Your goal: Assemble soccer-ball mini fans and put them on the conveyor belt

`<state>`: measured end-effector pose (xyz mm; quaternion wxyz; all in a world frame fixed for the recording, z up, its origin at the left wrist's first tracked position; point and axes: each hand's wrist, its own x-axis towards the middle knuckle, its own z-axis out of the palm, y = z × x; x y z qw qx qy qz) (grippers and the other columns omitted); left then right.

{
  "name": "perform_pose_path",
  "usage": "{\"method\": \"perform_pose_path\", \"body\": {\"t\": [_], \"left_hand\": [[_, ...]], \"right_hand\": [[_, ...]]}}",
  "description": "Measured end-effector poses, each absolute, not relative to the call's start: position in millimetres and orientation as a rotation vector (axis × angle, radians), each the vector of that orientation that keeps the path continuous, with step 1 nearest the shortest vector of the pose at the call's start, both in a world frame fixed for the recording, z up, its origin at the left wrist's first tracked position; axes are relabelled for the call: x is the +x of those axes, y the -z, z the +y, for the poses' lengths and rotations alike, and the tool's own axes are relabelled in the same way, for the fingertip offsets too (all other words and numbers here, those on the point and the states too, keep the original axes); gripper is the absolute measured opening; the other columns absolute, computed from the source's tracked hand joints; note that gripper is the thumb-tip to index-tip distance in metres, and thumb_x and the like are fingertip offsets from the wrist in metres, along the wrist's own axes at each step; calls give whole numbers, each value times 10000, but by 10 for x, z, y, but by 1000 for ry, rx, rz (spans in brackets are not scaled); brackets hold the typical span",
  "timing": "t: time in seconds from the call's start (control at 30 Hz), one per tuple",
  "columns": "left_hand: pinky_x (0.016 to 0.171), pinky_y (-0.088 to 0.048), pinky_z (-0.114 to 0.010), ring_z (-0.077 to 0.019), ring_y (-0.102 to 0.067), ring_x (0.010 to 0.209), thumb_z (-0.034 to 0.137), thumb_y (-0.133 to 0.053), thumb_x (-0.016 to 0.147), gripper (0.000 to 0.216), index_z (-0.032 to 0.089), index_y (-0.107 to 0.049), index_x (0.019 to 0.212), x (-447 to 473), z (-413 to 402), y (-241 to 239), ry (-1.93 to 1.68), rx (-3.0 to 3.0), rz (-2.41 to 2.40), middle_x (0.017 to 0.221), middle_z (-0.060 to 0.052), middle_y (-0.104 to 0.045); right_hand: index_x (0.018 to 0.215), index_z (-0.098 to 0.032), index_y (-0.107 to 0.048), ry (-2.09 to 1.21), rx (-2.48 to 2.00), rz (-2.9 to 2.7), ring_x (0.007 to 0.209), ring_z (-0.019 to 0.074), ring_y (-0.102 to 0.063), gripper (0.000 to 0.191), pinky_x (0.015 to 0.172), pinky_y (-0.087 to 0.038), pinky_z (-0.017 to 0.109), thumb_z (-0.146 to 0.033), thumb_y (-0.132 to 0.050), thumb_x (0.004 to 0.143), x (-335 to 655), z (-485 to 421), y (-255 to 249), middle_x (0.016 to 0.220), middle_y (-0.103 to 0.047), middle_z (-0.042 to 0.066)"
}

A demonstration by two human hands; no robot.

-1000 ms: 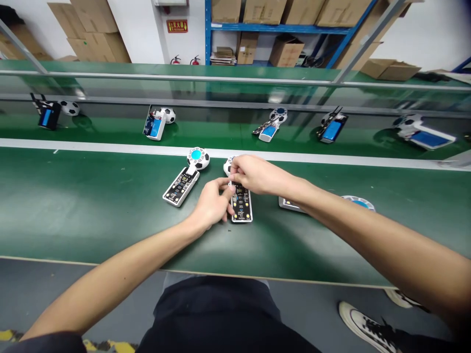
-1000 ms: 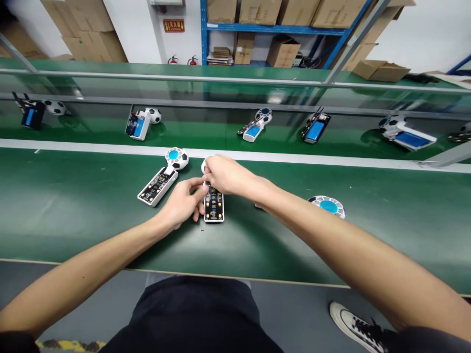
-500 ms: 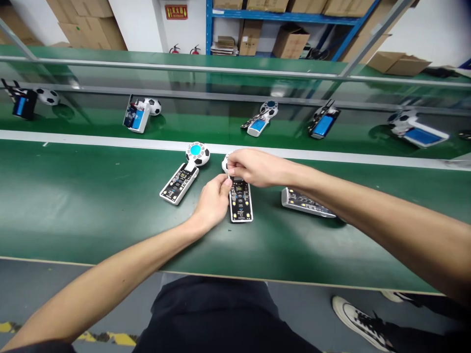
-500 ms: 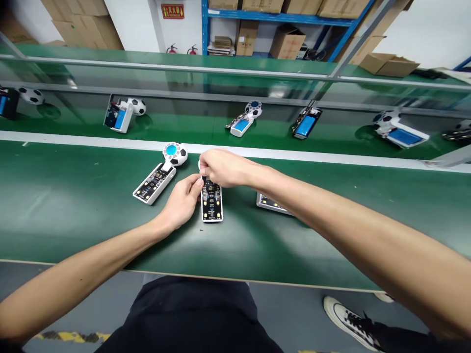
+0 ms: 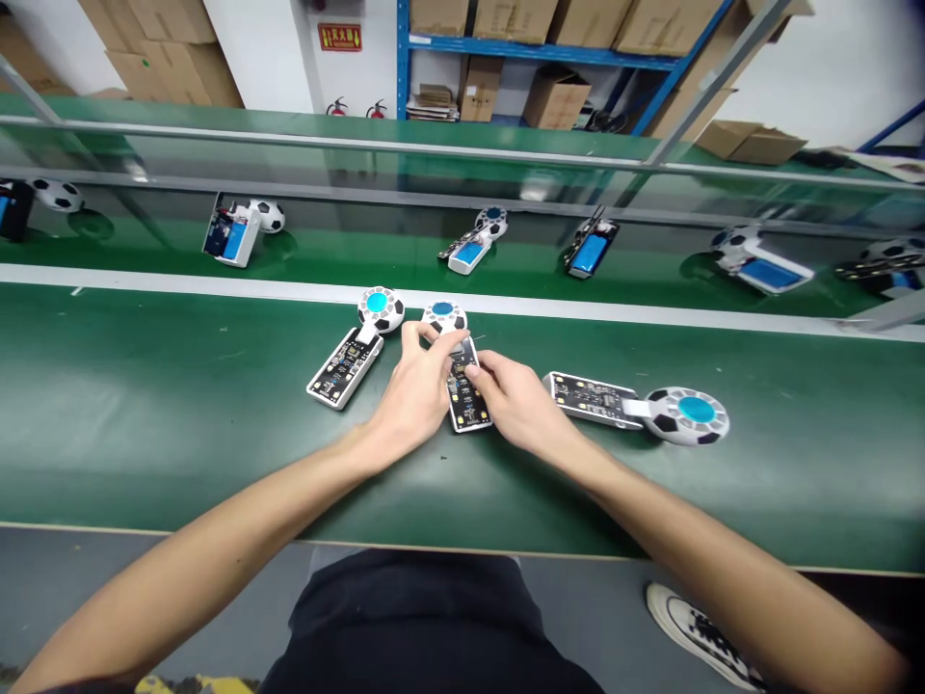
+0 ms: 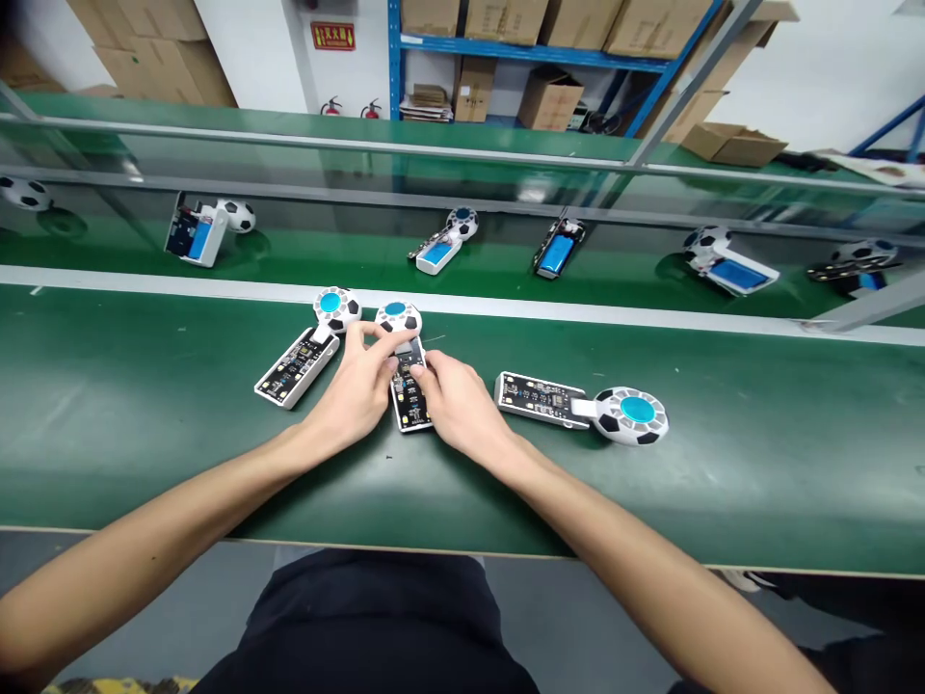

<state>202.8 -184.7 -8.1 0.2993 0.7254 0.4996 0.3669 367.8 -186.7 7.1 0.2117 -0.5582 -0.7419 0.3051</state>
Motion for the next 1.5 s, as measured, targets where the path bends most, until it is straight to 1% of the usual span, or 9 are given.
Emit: {"method": "perform_pose_path", "body": {"t": [0.1,0.23,0.47,0.6,0.73,0.83,0.97,1.17,1.5], "left_hand": [[1036,-461,-385,-180,-528,1051,67,-394,909,414,193,-586,1252,2004,-1799,66,-993,1885,1296,1142,-90,-390],[997,-487,-393,-154,-534,946,62,-405,898,412,224,-601,1223,1963,-1777,91,-1023,1836,1249,1114,-74,-393],[914,-530,-366,-142,-529,882,91,-433,898,399,249,-596,1225,1942,-1780,115,-1084,1766,1215,1108,-68,-392],[826,-544,-300,-130,-534,872,138,-468,909,374,252,-589,1245,1941,-1772,140,-1102,1762,1224,1145,-70,-399],[828,-532,-305,-156,-561,926,183,-458,946,318,230,-573,1239,1968,-1823,136,-1108,2035,1329,1168,-80,-453],[806,-526,-336,-190,-571,945,229,-423,976,246,187,-591,1150,2008,-1892,88,-991,2291,1513,1201,-107,-479],[828,-514,-378,-238,-544,1015,205,-501,939,134,144,-580,1028,2028,-1915,30,-952,2363,1605,1172,-128,-475],[689,-504,-290,-80,-475,654,160,-621,859,93,164,-553,922,1946,-1843,60,-1064,2083,1272,1029,-36,-456],[813,-497,-324,-160,-527,879,89,-510,865,151,159,-578,980,1963,-1854,54,-1152,2094,1237,1086,-70,-467]], "right_hand": [[861,-164,-613,-885,-1468,-1898,662,154,-486,356,627,-343,266,-377,-356,985,3604,-1906,37,738,-594,13],[839,-156,-652,-980,-1433,-1668,675,152,-475,393,618,-341,260,-423,-393,965,3544,-1915,102,715,-580,4],[849,-142,-727,-1454,-1242,-1236,684,158,-565,294,683,-428,282,-414,-618,833,3562,-1790,155,739,-675,23],[987,-154,-742,-1674,-1111,-1181,806,169,-625,338,777,-462,294,-415,-734,771,3664,-1714,115,899,-731,52],[1044,-173,-742,-1685,-1078,-1165,849,177,-643,406,821,-473,312,-467,-748,764,3704,-1707,131,957,-743,54],[1023,-158,-749,-1656,-1095,-1114,820,180,-646,423,789,-478,312,-475,-762,744,3665,-1725,154,922,-748,60],[1054,-168,-745,-1672,-1055,-1108,883,188,-654,415,814,-477,306,-448,-762,748,3662,-1757,135,970,-751,58],[1114,-204,-735,-1756,-976,-1202,1015,206,-645,397,947,-456,346,-406,-753,772,3781,-1814,91,1081,-740,56],[994,-189,-755,-1581,-983,-1073,917,198,-651,369,920,-467,345,-449,-760,732,3664,-1814,211,960,-749,44]]}}
